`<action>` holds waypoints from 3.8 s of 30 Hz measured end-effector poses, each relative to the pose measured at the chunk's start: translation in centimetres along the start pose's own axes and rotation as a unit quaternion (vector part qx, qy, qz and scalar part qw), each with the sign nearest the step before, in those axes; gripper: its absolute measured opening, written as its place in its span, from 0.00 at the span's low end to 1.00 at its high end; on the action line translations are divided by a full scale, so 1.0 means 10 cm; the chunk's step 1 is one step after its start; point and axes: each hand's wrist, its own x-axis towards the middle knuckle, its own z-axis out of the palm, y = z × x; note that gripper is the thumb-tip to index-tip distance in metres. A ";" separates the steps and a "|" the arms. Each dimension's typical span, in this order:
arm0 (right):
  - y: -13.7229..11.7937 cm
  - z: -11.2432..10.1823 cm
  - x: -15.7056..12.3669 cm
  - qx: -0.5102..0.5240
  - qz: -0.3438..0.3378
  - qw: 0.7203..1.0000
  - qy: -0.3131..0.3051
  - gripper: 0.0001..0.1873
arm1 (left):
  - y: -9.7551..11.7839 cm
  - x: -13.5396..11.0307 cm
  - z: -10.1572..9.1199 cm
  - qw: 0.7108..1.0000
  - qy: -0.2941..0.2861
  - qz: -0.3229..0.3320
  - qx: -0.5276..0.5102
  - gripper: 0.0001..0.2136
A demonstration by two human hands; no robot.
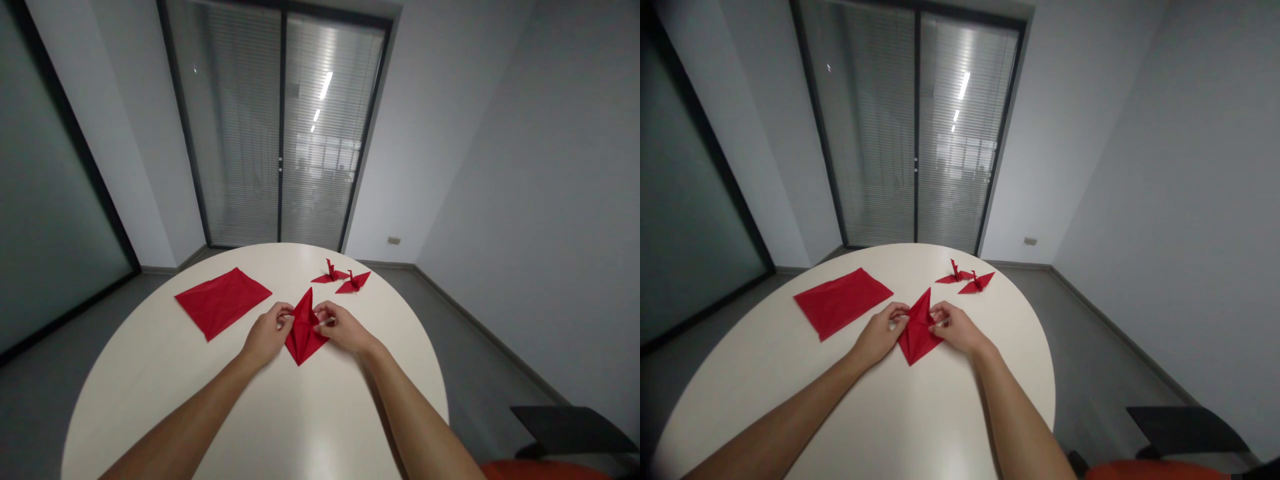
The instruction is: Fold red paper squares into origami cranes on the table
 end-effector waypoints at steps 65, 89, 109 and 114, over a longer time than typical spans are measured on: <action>-0.12 -0.37 -0.07 -0.171 -0.126 0.976 0.042 0.11 | -0.14 0.02 -0.40 0.949 -0.118 0.107 0.271 0.09; 0.12 -0.10 0.04 -0.002 -0.047 0.993 0.106 0.37 | -0.03 -0.03 -0.18 0.957 -0.078 0.092 0.265 0.08; 0.28 -0.03 0.10 0.035 0.008 0.997 0.071 0.24 | 0.01 -0.06 -0.11 0.950 -0.083 0.108 0.279 0.07; 0.19 -0.03 0.07 0.001 0.001 1.000 0.028 0.19 | 0.02 -0.06 -0.12 0.951 -0.078 0.101 0.281 0.07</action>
